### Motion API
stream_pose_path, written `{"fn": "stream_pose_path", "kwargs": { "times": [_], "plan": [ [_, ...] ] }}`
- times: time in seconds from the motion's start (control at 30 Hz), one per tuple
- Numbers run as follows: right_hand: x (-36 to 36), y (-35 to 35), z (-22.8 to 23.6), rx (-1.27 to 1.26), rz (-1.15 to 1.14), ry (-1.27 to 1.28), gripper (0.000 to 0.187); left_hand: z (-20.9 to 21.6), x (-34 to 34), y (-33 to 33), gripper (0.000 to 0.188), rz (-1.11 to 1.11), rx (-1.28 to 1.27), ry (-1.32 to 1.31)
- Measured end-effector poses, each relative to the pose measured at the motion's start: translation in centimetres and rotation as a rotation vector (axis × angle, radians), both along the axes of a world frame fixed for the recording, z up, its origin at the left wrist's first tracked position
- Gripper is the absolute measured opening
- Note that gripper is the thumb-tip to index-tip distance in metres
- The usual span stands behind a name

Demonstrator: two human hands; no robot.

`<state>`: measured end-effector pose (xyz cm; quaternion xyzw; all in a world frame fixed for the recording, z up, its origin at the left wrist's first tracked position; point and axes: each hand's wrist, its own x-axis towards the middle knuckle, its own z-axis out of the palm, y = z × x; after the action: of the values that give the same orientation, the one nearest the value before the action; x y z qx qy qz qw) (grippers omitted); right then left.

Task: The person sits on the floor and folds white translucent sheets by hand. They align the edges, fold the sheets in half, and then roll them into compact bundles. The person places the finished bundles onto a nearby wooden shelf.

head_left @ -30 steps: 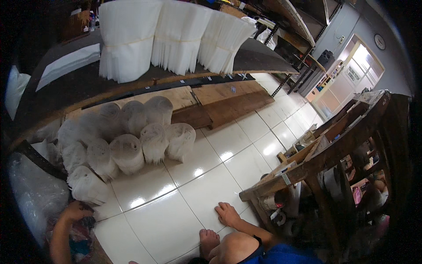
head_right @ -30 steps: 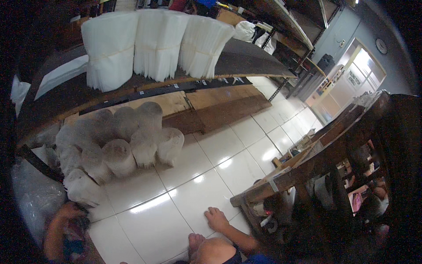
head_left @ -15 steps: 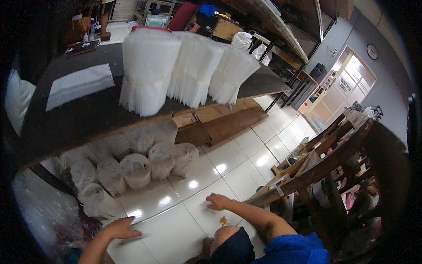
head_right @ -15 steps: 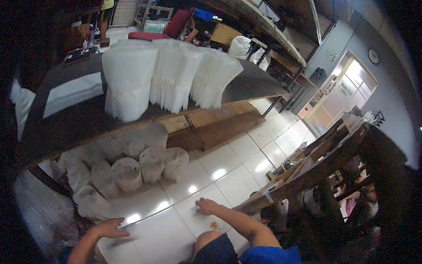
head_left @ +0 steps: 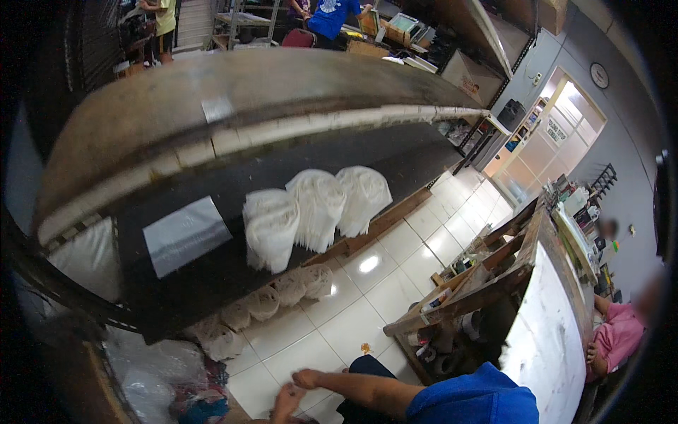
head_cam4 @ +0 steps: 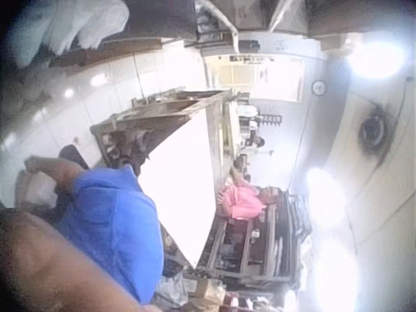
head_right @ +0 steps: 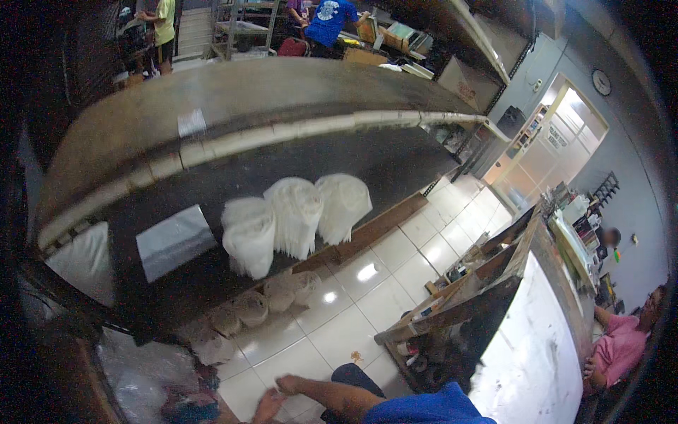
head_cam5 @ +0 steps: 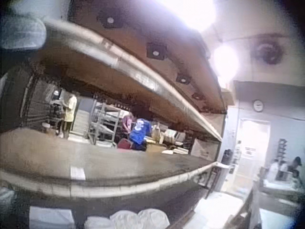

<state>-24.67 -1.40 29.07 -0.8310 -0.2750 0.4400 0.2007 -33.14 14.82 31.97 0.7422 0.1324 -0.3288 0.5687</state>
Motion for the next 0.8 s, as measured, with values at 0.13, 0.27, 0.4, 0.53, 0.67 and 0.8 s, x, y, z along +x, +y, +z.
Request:
{"fn": "stream_pose_path", "kwargs": {
  "times": [0.13, 0.27, 0.4, 0.53, 0.67, 0.8],
  "plan": [
    [-6.5, -0.8, 8.5, -0.146, 0.145, 0.311, 0.041, 9.3, -4.7, 0.1, 0.06, -0.049, 0.078, 0.102],
    [-4.4, -1.3, 18.2, -0.012, 0.016, 0.21, 0.042, 22.2, -1.5, 1.9, 0.059, -0.064, 0.107, 0.032],
    [3.8, -0.9, 28.3, 0.212, -0.33, -0.043, 0.04, 30.5, 7.8, 4.7, 0.066, -0.111, 0.185, -0.142],
    [11.0, -5.1, 40.5, 0.334, -0.623, -0.199, 0.042, 42.1, 17.6, 4.4, 0.056, -0.039, 0.173, -0.257],
    [14.8, -9.8, 47.3, 0.526, -0.802, -0.133, 0.042, 59.4, 21.5, 0.9, 0.053, -0.003, -0.024, -0.39],
    [15.4, -14.8, 53.7, 0.508, -0.871, -0.256, 0.041, 73.2, 22.8, -1.0, 0.054, -0.305, -0.071, -0.48]
  ]
}}
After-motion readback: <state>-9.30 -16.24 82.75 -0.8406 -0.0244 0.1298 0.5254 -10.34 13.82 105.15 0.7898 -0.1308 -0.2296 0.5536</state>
